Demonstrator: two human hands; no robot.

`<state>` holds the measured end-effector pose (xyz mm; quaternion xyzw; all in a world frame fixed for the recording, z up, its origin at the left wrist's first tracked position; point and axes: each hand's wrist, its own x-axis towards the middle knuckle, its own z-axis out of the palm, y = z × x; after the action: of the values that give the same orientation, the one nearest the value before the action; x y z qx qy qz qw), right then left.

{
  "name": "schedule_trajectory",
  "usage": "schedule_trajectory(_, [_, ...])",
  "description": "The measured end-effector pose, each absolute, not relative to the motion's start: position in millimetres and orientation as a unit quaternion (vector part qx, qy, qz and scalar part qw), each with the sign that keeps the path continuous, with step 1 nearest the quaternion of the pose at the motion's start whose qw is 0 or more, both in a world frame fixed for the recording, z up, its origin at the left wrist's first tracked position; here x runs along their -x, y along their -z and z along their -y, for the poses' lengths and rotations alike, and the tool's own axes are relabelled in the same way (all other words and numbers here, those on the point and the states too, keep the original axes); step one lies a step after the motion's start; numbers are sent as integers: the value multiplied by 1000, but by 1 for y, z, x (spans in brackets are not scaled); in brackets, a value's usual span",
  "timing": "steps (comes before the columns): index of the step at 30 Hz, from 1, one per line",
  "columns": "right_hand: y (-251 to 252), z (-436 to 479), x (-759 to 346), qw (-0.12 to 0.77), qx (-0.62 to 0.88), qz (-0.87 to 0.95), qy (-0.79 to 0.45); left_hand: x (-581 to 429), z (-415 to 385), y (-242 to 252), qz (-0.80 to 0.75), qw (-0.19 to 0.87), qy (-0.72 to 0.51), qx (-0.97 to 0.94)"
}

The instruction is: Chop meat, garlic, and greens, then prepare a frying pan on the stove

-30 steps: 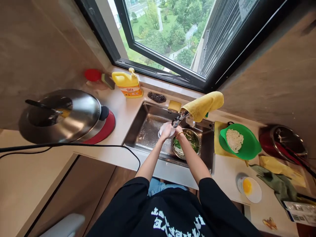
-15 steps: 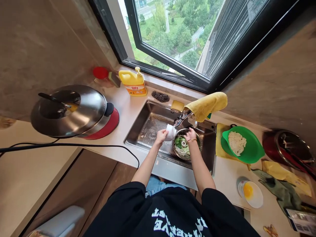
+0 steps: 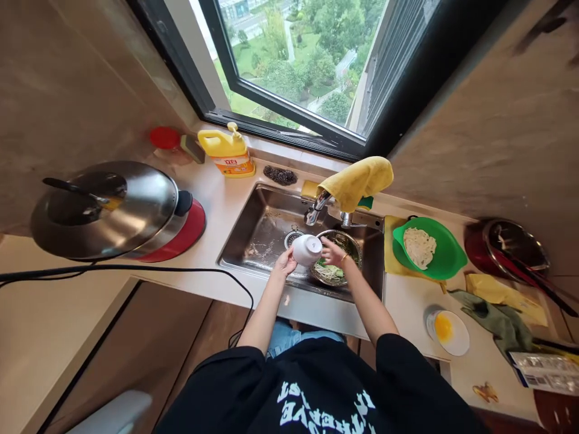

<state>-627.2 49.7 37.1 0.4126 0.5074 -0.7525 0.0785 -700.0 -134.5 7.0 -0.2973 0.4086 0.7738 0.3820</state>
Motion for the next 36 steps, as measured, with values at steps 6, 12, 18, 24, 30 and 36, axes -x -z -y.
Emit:
schedule_trajectory(6, [-58, 14, 619, 51, -351, -518, 778, 704, 173, -28, -457, 366, -794, 161])
schedule_trajectory(12, [-68, 37, 624, 92, -412, -514, 747, 696, 197, -34, -474, 380, -753, 252])
schedule_trajectory(18, [-74, 48, 616, 41, -403, -523, 750, 686, 198, -39, -483, 375, -745, 268])
schedule_trajectory(24, [-73, 42, 599, 25, -414, -468, 780, 688, 177, -62, -509, 373, -754, 183])
schedule_trajectory(30, [-93, 22, 573, -27, -394, -525, 754, 671, 168, -92, -504, 366, -782, -38])
schedule_trajectory(36, [-127, 43, 575, 13, -339, -561, 755, 631, 172, -94, -679, 284, -655, -173])
